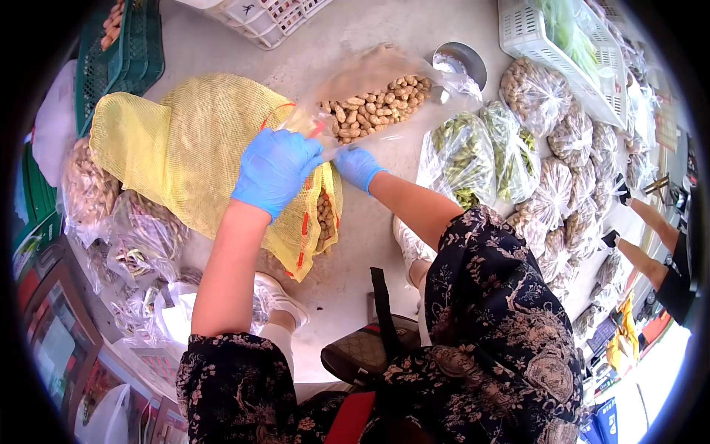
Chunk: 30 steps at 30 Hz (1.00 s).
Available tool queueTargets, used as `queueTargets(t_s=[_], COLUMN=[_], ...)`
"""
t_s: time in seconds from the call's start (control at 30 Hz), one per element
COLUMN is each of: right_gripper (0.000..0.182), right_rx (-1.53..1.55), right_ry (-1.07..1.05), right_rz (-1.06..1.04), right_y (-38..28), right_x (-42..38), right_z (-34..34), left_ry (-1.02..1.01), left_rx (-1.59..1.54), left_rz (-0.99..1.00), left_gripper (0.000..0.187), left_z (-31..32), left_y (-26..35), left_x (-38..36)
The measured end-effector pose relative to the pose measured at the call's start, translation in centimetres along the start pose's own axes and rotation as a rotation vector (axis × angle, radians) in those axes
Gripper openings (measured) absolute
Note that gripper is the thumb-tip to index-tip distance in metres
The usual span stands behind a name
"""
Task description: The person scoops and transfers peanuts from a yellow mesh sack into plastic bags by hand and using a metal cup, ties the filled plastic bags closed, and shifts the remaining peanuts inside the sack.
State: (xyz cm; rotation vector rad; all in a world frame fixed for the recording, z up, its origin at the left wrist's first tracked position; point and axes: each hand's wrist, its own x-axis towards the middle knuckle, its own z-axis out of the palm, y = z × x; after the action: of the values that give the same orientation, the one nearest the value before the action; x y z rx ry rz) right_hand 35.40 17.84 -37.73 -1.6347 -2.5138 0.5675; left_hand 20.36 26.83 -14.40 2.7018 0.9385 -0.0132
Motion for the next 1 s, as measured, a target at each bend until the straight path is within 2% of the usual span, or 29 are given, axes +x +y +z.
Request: queueTargets(t_s=[0.03,0.23,0.33,0.4,0.43,0.53,0.63,0.67,0.7,0.77,0.83,0.87,0.9,0.93,1.0], right_gripper=[0.016,0.021,0.028,0.033,0.035,0.03,0.019,0.016,0.014,0.014,0.015,0.016,0.016,0.019,0.027], right_rx=[0.016,0.058,0.05,-0.046,-0.099,-0.142,0.0,0.024,0.049,0.091,0.061,0.002,-0.046,-0.12,-0.1], right_ry=[-0.108,-0.255,-0.118,-0.162,-0.182,-0.175,-0.399,-0.388,-0.377,-0.17,0.173,0.22,0.228,0.135,0.056], right_rz=[0.078,0.231,0.206,0.14,0.107,0.029,0.128,0.121,0.114,0.091,0.11,0.166,0.214,0.272,0.322], right_y=[-0.1,2.5,2.1,1.4,1.7,1.9,0.4,-0.3,-1.6,-4.1,-5.8,-5.2,-3.9,-1.5,3.3], right_x=[0.4,-4.2,-4.9,-3.0,-2.0,-1.2,-1.0,-1.4,-2.3,-3.5,-3.4,-2.8,-1.9,-1.0,0.2], right_z=[-0.4,-3.8,-3.3,-3.6,-3.2,-0.2,-2.1,-3.5,-5.4,-11.9,-15.9,-16.8,-16.8,-15.7,-13.2], left_ry=[0.026,0.191,0.264,0.316,0.276,0.407,0.371,0.148,-0.082,-0.629,-0.653,-0.661,-0.669,-0.637,-0.426], left_rx=[0.0,-0.018,-0.013,0.012,0.048,0.03,-0.295,-0.628,-0.958,-1.086,-1.005,-1.001,-0.995,-1.082,-1.189], left_rz=[0.004,0.044,0.051,0.049,0.011,-0.031,-0.276,-0.321,-0.359,-0.382,-0.341,-0.46,-0.58,-0.825,-1.176], left_gripper=[0.011,0.011,0.011,0.011,0.014,0.016,0.016,0.016,0.018,0.026,0.033,0.035,0.037,0.035,0.027], left_z=[-0.1,-0.9,-0.6,-0.5,-0.5,-0.3,-0.8,-0.1,1.3,4.5,13.9,16.9,19.8,25.3,31.1], left_y=[-0.2,-0.8,-1.2,-1.7,-2.0,-2.1,0.9,2.0,3.5,6.3,8.9,9.4,9.7,9.5,6.4], left_x=[-0.1,-0.2,-0.6,-0.8,-0.9,-3.3,-7.9,-9.9,-12.1,-15.7,-22.0,-23.5,-24.7,-26.1,-26.0])
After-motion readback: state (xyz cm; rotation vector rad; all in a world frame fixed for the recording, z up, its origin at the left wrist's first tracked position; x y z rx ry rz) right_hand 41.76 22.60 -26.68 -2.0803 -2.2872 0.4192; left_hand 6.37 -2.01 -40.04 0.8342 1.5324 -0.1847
